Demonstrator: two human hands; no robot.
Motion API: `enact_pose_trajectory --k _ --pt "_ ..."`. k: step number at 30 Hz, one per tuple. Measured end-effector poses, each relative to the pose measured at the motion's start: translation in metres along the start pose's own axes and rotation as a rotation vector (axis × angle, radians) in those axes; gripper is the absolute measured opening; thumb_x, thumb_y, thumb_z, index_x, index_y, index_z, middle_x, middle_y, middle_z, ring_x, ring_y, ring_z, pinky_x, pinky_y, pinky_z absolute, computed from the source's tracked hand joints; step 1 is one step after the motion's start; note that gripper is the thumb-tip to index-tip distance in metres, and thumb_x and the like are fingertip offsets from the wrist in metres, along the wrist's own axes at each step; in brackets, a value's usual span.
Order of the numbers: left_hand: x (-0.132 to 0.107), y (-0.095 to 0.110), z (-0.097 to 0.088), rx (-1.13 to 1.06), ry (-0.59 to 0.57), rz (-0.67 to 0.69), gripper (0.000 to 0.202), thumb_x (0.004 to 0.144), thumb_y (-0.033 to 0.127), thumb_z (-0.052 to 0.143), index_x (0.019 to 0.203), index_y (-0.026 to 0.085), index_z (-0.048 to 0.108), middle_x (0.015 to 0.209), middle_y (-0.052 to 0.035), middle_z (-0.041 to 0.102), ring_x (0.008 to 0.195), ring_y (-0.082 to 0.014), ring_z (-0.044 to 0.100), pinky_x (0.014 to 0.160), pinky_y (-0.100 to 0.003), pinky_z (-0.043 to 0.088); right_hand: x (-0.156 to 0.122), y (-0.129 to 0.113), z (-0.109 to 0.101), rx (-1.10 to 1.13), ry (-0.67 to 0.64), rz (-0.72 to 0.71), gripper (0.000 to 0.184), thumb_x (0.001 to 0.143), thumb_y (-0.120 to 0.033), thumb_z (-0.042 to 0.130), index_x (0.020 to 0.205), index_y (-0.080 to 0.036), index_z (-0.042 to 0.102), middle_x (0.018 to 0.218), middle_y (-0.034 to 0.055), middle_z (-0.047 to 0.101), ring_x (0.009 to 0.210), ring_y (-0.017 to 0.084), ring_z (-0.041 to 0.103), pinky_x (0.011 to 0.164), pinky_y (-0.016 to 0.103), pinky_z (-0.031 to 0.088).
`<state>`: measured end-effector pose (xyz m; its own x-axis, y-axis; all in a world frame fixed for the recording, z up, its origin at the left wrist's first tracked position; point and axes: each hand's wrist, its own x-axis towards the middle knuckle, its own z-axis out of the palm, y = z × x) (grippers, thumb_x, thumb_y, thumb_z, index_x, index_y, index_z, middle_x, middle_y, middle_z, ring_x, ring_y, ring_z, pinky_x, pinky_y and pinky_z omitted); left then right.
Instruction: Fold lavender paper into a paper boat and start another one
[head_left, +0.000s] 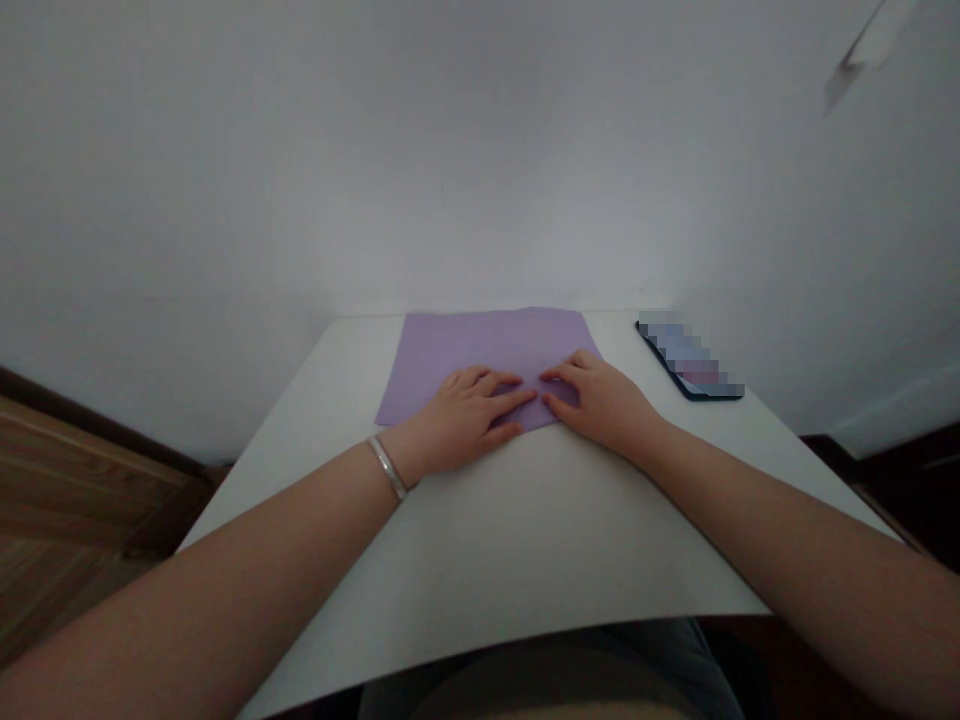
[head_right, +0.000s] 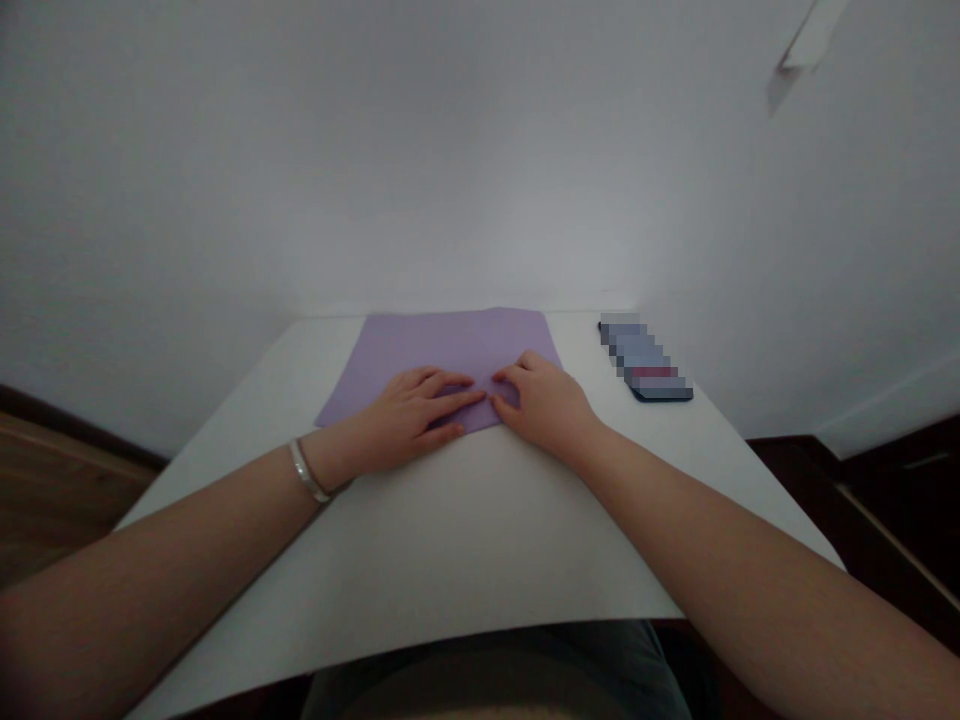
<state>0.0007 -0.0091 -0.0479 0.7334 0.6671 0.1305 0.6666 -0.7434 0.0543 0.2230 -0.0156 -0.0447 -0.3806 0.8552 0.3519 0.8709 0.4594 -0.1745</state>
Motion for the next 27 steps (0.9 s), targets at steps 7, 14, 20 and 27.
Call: enact_pose_trajectory --k 7,14,20,27 --pt "0.000 0.000 0.001 -0.022 0.025 0.005 0.046 0.094 0.047 0.042 0.136 0.028 0.049 0.142 -0.0058 0.046 0.126 -0.0273 0.041 0.107 -0.047 0.030 -0.005 -0.008 -0.012 -0.045 0.038 -0.433 0.018 0.086 -0.023 0.057 0.090 -0.021 0.074 0.089 0.0054 0.070 0.087 0.020 0.057 0.082 0.035 0.045" --pt "0.000 0.000 -0.001 -0.048 0.001 0.004 0.043 0.094 0.043 0.043 0.134 0.027 0.051 0.142 -0.0058 0.047 0.127 -0.0273 0.040 0.107 -0.048 0.030 -0.010 -0.013 -0.014 0.037 -0.113 -0.496 0.022 0.088 -0.017 0.054 0.099 -0.023 0.073 0.101 0.0040 0.071 0.091 0.017 0.060 0.085 0.032 0.047" --pt "0.001 -0.001 -0.002 -0.054 -0.028 0.012 0.047 0.092 0.040 0.047 0.137 0.027 0.048 0.144 -0.0069 0.045 0.128 -0.0280 0.040 0.108 -0.048 0.028 -0.012 -0.012 -0.014 0.034 -0.119 -0.471 0.025 0.089 -0.017 0.053 0.101 -0.026 0.073 0.100 0.0041 0.071 0.091 0.018 0.060 0.083 0.032 0.046" --pt "0.002 0.000 -0.008 -0.058 -0.080 0.013 0.052 0.087 0.033 0.050 0.139 0.025 0.045 0.146 -0.0066 0.043 0.130 -0.0281 0.037 0.110 -0.047 0.026 -0.014 -0.012 -0.014 0.009 -0.124 -0.550 0.029 0.092 -0.018 0.049 0.106 -0.028 0.072 0.098 0.0035 0.070 0.091 0.016 0.059 0.081 0.029 0.044"
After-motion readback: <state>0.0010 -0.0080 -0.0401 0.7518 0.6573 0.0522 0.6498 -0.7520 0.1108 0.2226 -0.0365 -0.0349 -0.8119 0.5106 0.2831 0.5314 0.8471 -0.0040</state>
